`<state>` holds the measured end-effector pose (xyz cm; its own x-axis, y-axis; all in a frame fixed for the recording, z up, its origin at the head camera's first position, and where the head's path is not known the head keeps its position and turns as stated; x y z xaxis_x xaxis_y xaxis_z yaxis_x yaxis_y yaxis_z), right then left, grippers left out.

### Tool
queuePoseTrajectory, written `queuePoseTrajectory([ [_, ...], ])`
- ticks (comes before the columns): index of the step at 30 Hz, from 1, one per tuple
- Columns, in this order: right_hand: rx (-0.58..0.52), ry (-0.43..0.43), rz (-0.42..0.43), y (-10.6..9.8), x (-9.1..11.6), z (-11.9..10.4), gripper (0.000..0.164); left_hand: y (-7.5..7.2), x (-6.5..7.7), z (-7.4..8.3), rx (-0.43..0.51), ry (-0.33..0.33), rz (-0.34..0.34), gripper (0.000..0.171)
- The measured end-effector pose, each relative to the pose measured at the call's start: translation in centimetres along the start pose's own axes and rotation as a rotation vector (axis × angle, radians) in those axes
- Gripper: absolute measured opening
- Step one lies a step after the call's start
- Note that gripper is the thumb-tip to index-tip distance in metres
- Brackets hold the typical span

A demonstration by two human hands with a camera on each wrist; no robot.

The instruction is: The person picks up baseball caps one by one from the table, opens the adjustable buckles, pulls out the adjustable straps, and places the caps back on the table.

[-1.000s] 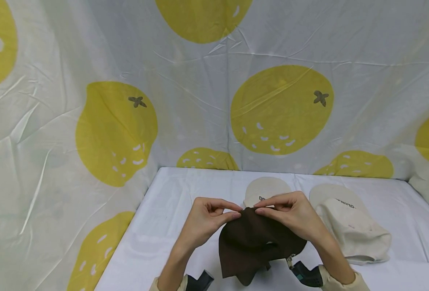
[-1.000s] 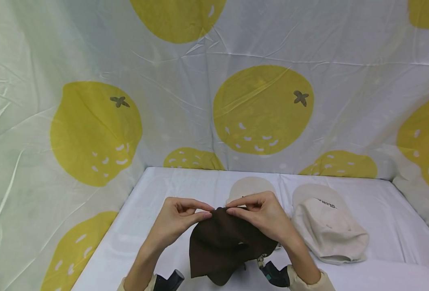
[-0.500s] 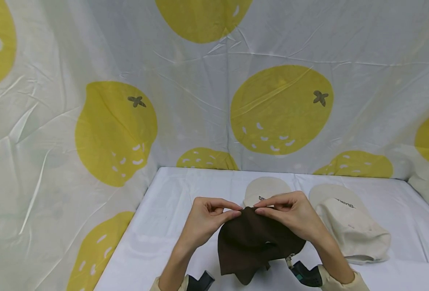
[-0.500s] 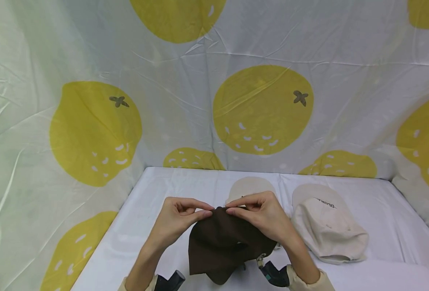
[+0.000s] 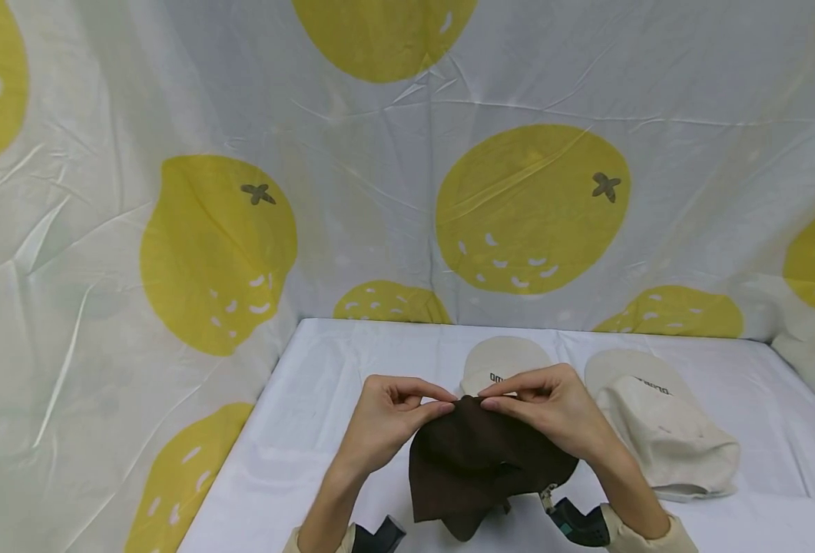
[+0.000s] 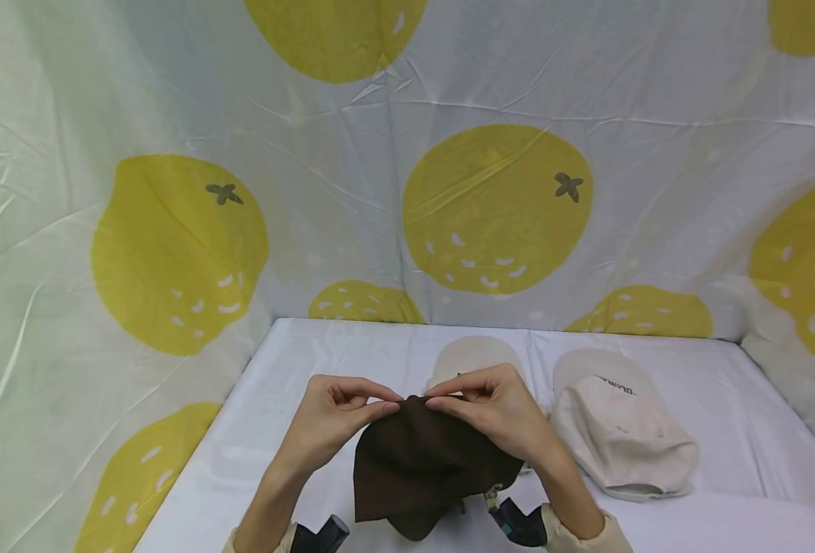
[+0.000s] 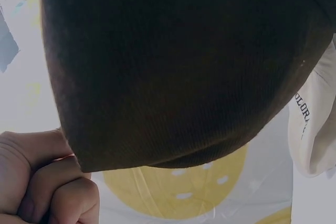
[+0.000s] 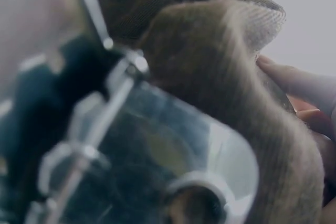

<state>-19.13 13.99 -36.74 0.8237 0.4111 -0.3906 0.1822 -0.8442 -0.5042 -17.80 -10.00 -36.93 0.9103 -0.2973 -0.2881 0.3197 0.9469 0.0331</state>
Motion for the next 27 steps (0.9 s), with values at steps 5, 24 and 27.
queuePoseTrajectory([
  [5,-0.006,0.005,0.008,0.2,0.0,-0.1,0.012,-0.1,0.1,0.1,0.001,-0.005,0.002,0.006],
  [24,-0.016,0.011,0.0,0.8,-0.6,-0.8,0.01,-0.9,0.4,1.0,-0.053,0.005,0.013,0.003],
  [27,-0.016,0.012,-0.003,1.3,-1.2,-1.0,0.009,-1.5,0.5,1.2,-0.069,0.02,0.031,0.003],
])
Point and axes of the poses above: each hand's wrist, its own x-axis away from the middle knuckle, its own y-axis out of the palm, z = x × y, the point moved 2 cm from there along -x, towards the middle knuckle, and after that the axes turned 14 degrees about x, right-handed, at the moved point
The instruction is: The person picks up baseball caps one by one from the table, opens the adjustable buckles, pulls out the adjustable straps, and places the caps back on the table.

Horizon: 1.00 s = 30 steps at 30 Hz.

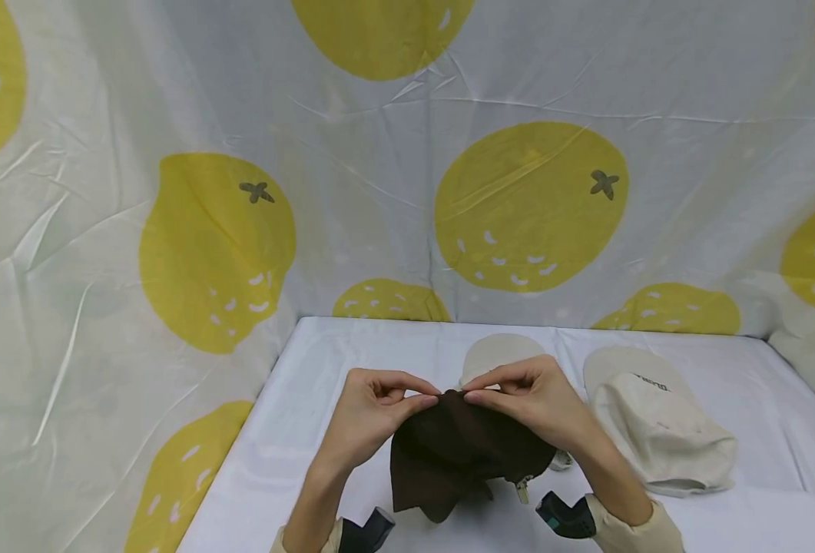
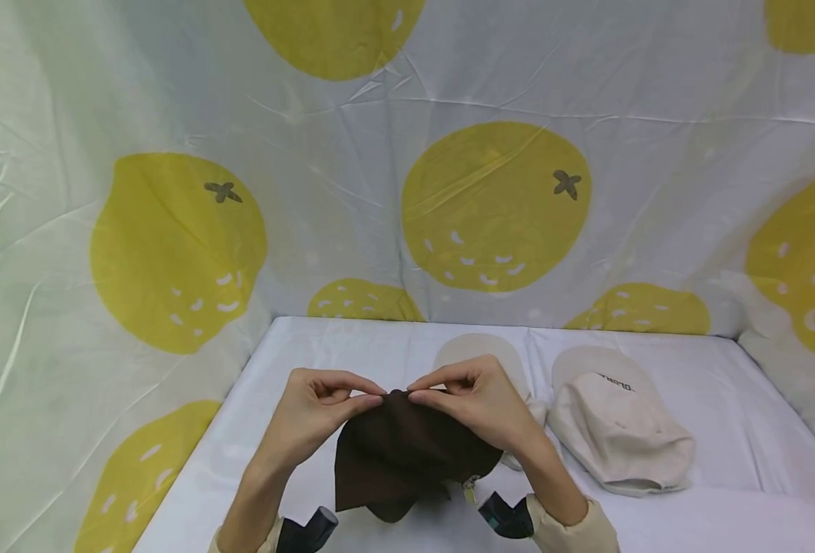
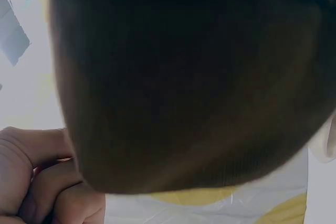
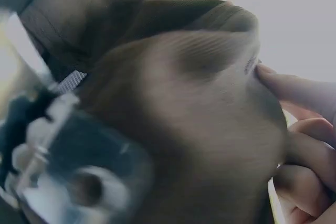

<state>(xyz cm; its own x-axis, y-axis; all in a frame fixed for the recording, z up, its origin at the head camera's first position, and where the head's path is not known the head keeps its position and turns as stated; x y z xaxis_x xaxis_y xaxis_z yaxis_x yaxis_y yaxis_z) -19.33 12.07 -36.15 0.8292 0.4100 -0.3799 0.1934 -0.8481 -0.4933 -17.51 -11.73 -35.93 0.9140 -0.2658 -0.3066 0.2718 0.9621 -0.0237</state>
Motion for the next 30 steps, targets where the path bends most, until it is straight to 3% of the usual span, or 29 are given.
queuePoseTrajectory([
  [9,0.048,0.037,0.034,1.9,-2.2,0.2,0.01,-2.3,-0.7,0.5,-0.102,0.019,0.064,0.008],
  [17,0.064,0.136,0.018,3.2,-5.2,1.0,0.011,-4.7,-2.6,0.4,-0.184,0.028,0.086,0.005],
  [30,0.115,0.134,0.018,3.9,-11.4,1.2,0.011,-8.1,-6.4,0.2,-0.267,0.062,0.149,0.005],
])
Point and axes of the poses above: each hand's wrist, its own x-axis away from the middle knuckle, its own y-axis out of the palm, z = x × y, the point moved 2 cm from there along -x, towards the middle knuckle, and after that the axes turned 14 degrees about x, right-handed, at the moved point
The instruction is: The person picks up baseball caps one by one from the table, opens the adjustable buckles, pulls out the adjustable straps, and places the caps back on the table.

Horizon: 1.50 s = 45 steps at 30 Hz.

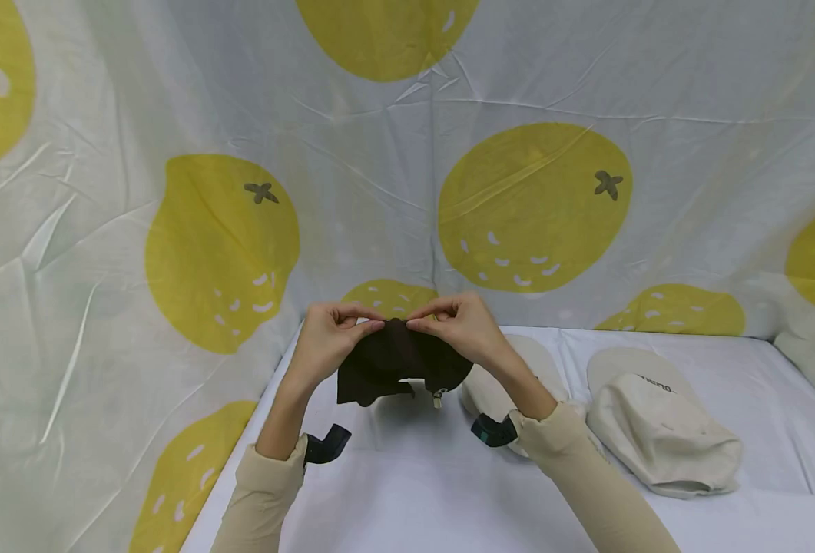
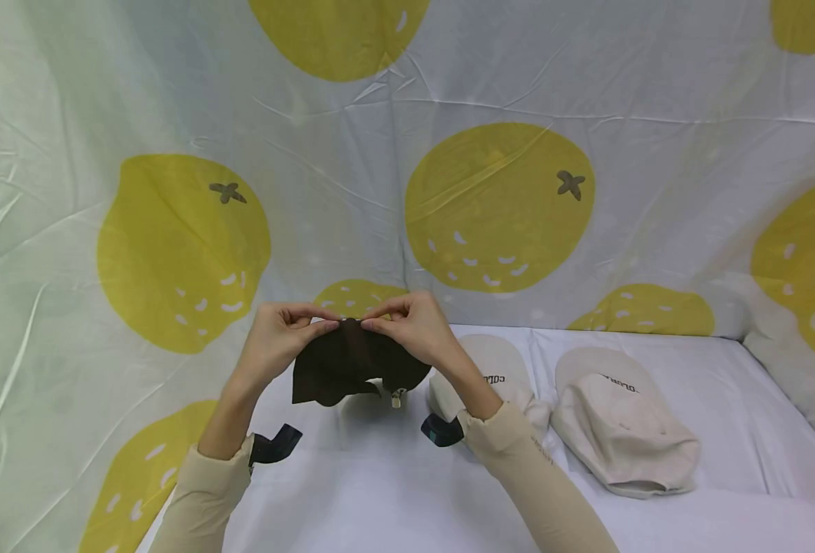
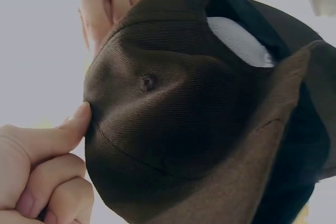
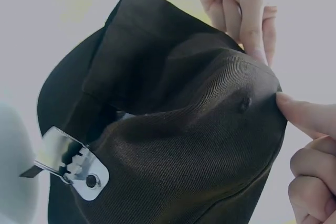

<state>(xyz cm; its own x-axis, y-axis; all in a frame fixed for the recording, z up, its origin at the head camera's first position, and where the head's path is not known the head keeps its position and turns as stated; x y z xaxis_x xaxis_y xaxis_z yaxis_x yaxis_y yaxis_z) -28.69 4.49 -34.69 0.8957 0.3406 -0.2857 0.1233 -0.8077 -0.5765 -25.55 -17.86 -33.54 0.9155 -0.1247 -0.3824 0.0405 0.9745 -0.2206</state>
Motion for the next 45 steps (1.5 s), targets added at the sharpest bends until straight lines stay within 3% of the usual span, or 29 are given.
queuePoseTrajectory([
  [11,-0.029,-0.017,-0.004,1.3,-3.7,1.6,0.012,-1.2,-3.3,-2.7,-0.009,0.0,-0.015,0.008],
  [18,-0.065,-0.11,0.057,0.9,-6.5,1.1,0.013,-1.9,-5.7,-2.6,-0.013,0.08,0.021,0.006],
  [22,-0.032,-0.132,0.076,1.1,-7.1,1.6,0.013,-1.7,-6.2,-3.2,0.002,0.095,0.042,0.009],
  [29,-0.013,-0.083,0.01,2.7,-5.5,4.6,0.013,-0.7,-4.1,-6.2,0.022,-0.006,0.01,0.012],
  [40,-0.056,0.023,-0.05,4.2,-2.2,6.7,0.012,0.4,-1.0,-8.0,0.054,-0.063,-0.033,0.006],
  [45,-0.09,0.031,-0.078,5.1,-1.0,7.8,0.012,0.8,0.2,-8.9,0.063,-0.103,-0.059,0.006],
])
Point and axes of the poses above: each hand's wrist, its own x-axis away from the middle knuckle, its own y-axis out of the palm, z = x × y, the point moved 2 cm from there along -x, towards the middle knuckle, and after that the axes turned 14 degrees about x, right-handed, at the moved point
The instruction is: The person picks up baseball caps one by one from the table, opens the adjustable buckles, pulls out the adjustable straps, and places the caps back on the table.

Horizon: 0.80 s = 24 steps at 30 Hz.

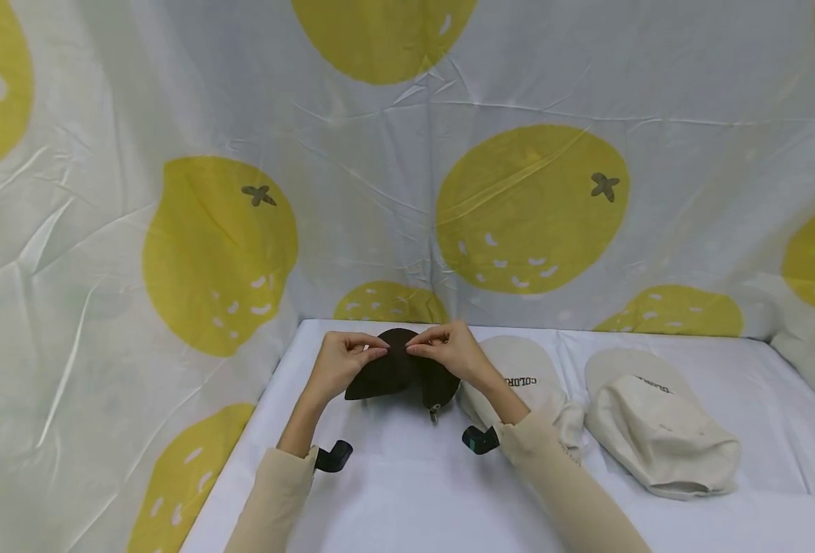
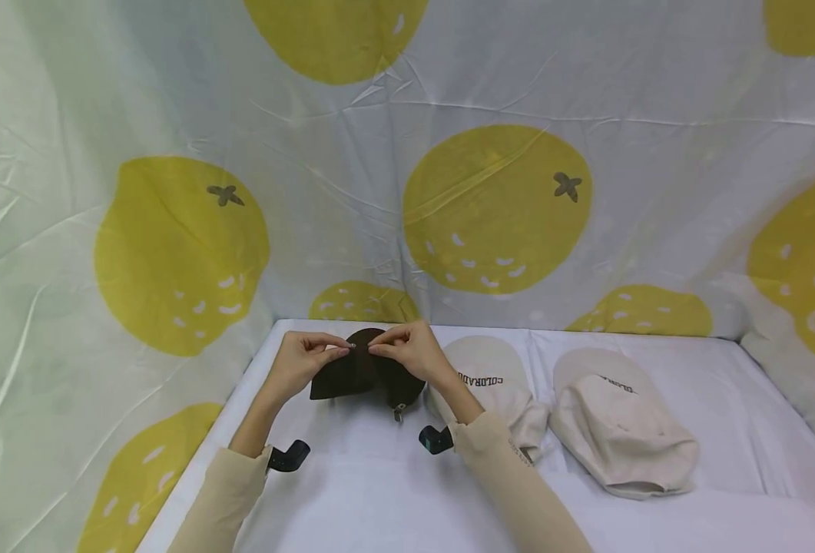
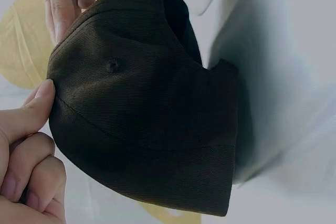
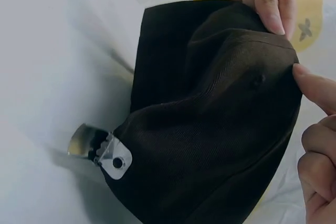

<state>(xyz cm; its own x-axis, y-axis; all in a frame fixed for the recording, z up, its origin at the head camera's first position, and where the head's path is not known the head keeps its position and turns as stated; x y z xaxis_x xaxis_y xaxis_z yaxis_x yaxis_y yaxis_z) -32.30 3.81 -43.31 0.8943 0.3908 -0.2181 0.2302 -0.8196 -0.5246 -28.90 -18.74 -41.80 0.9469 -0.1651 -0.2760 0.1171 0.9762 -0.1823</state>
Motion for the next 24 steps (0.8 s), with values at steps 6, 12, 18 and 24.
queuePoseTrajectory([
  [6,-0.013,0.03,-0.017,1.1,1.2,0.9,0.013,0.1,1.2,-1.4,0.023,-0.032,-0.018,0.008],
  [12,-0.029,0.048,-0.011,2.1,2.0,1.5,0.012,0.2,2.5,-2.6,0.023,-0.053,-0.023,0.012],
  [18,-0.021,0.044,-0.031,3.1,2.7,2.2,0.012,0.3,3.6,-3.7,0.044,-0.092,-0.019,0.011],
  [24,-0.009,0.033,-0.034,3.5,3.1,2.4,0.011,0.4,4.3,-4.3,0.057,-0.117,0.002,0.006],
])
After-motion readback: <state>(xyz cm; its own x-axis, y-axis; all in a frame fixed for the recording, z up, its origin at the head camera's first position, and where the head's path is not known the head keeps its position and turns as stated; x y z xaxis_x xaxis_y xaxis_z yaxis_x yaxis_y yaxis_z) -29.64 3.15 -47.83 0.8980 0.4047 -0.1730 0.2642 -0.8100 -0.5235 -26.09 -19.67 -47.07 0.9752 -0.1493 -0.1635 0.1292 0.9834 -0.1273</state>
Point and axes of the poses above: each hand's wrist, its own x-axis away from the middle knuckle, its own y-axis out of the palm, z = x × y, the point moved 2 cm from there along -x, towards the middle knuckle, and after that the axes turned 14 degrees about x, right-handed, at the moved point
